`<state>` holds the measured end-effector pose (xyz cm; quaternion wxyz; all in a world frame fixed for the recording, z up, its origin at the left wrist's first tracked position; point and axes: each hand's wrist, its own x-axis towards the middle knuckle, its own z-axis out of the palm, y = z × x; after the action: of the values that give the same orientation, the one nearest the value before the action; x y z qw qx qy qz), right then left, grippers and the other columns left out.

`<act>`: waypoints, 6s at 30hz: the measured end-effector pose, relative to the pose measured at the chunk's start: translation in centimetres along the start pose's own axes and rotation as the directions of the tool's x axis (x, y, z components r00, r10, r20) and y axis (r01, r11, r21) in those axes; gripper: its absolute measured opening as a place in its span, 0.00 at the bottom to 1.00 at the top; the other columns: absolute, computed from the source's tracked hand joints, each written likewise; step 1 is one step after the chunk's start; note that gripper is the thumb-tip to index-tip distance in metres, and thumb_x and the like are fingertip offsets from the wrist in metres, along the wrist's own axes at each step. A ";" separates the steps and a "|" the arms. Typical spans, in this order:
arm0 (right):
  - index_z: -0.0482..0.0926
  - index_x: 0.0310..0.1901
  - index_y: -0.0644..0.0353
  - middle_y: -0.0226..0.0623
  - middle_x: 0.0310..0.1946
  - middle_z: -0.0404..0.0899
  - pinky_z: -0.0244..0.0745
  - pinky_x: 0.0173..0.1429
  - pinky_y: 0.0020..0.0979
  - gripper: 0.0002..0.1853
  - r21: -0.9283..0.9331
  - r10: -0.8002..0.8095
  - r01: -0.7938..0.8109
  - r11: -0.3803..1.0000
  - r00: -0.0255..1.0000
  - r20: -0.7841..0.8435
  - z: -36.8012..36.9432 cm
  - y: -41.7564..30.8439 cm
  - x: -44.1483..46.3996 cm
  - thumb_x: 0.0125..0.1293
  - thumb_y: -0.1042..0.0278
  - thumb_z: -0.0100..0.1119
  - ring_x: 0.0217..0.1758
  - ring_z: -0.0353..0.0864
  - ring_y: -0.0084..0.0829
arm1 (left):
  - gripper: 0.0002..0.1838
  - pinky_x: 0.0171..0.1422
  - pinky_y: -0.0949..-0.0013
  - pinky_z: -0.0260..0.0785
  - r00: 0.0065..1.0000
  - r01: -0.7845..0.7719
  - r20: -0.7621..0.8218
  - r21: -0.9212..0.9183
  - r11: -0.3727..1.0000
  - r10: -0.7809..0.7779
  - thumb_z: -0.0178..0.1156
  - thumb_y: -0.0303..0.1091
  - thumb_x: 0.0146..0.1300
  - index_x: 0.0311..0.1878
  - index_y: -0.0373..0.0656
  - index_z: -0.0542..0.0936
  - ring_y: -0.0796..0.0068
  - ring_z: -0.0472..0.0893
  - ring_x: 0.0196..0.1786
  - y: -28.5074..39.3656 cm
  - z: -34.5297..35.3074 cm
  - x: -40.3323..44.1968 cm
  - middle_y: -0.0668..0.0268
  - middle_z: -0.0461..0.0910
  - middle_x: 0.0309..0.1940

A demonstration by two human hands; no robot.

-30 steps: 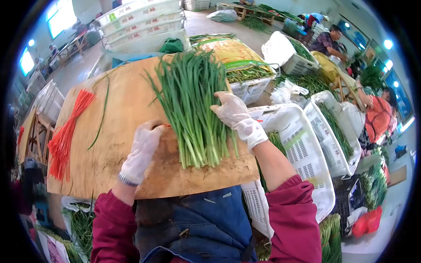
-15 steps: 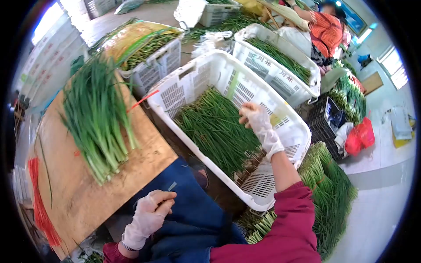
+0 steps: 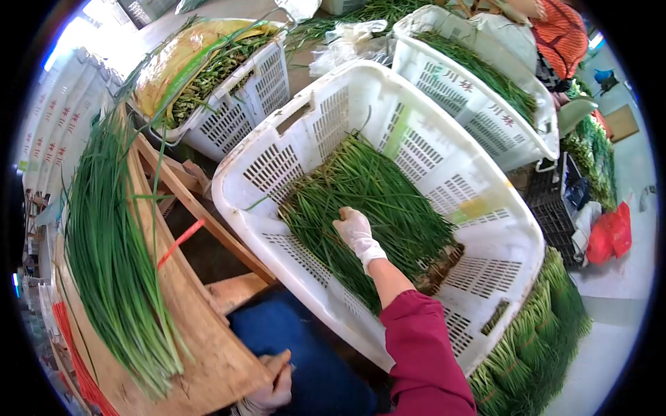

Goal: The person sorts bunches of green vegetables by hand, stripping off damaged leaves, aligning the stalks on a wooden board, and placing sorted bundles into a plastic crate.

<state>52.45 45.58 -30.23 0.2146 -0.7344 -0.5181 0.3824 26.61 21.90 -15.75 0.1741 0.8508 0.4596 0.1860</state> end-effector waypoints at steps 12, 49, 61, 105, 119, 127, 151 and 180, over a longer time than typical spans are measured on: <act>0.75 0.51 0.65 0.49 0.46 0.78 0.69 0.57 0.32 0.19 0.299 -0.056 0.091 0.950 0.991 -0.126 8.1 1.4 14.6 0.60 0.65 0.53 0.52 0.76 0.43 | 0.10 0.30 0.64 0.68 0.982 0.137 0.113 0.105 0.985 -0.149 0.58 0.29 0.55 0.41 0.39 0.80 0.65 0.75 0.24 -2.1 -2.4 6.6 0.61 0.81 0.32; 0.70 0.52 0.65 0.43 0.48 0.74 0.68 0.51 0.50 0.35 -0.670 -0.054 0.092 0.736 0.996 0.077 17.6 -5.9 11.7 0.47 0.47 0.65 0.55 0.70 0.45 | 0.10 0.32 0.64 0.69 0.971 0.186 0.124 0.135 0.973 -0.203 0.58 0.27 0.54 0.40 0.37 0.79 0.63 0.76 0.26 -4.3 -1.0 7.1 0.60 0.79 0.30; 0.76 0.38 0.61 0.39 0.33 0.78 0.69 0.37 0.49 0.11 -0.609 -0.147 0.115 0.785 0.989 -0.004 19.9 -2.6 11.1 0.56 0.66 0.50 0.36 0.78 0.38 | 0.10 0.33 0.63 0.69 0.969 0.202 0.116 0.121 0.972 -0.216 0.58 0.26 0.54 0.40 0.37 0.79 0.63 0.76 0.27 -4.7 -0.9 7.1 0.59 0.79 0.30; 0.81 0.38 0.60 0.46 0.34 0.81 0.74 0.45 0.37 0.20 -0.383 -0.106 0.141 0.913 0.988 0.111 12.5 -4.5 11.9 0.47 0.55 0.64 0.39 0.80 0.45 | 0.10 0.35 0.63 0.70 0.967 0.236 0.081 0.054 0.970 -0.240 0.57 0.24 0.53 0.40 0.35 0.79 0.61 0.77 0.29 -4.5 -1.5 5.2 0.57 0.78 0.27; 0.78 0.35 0.66 0.28 0.27 0.79 0.68 0.31 0.17 0.09 0.230 -0.233 0.360 0.904 0.868 -0.439 -12.8 -6.2 -9.1 0.53 0.75 0.64 0.27 0.73 0.14 | 0.08 0.37 0.62 0.71 0.979 0.023 -0.192 -0.248 0.968 -0.072 0.58 0.24 0.53 0.37 0.36 0.79 0.59 0.77 0.28 2.2 -4.6 3.8 0.57 0.78 0.29; 0.79 0.39 0.65 0.26 0.29 0.77 0.70 0.34 0.15 0.10 0.009 -0.551 0.794 0.608 0.430 -0.715 -23.6 -23.6 -26.1 0.53 0.83 0.63 0.28 0.73 0.14 | 0.15 0.37 0.72 0.71 0.995 0.086 0.098 -0.871 0.485 0.000 0.57 0.37 0.63 0.47 0.37 0.77 0.72 0.79 0.33 11.3 -13.9 6.1 0.62 0.80 0.31; 0.75 0.39 0.65 0.41 0.39 0.72 0.63 0.58 0.41 0.16 0.435 -0.774 0.680 -0.590 -0.629 -0.068 12.5 -35.7 -54.7 0.57 0.59 0.52 0.48 0.70 0.36 | 0.15 0.46 0.63 0.74 0.267 -0.530 -0.518 -0.783 0.325 -0.813 0.51 0.34 0.61 0.49 0.38 0.73 0.65 0.79 0.40 8.7 -26.8 -25.5 0.56 0.78 0.40; 0.74 0.49 0.67 0.38 0.40 0.79 0.77 0.44 0.31 0.15 0.524 -0.594 -0.603 0.601 0.102 0.798 15.9 -38.2 -55.4 0.59 0.73 0.58 0.40 0.80 0.30 | 0.24 0.44 0.70 0.72 0.181 -0.098 -0.163 -0.984 0.147 -0.970 0.63 0.27 0.42 0.47 0.32 0.75 0.71 0.79 0.38 10.2 -27.9 -33.0 0.61 0.80 0.38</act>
<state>7.75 7.21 5.94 0.1064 -0.0855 -0.2773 0.9510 3.81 -7.82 8.11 0.3829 0.1131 0.5794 0.7106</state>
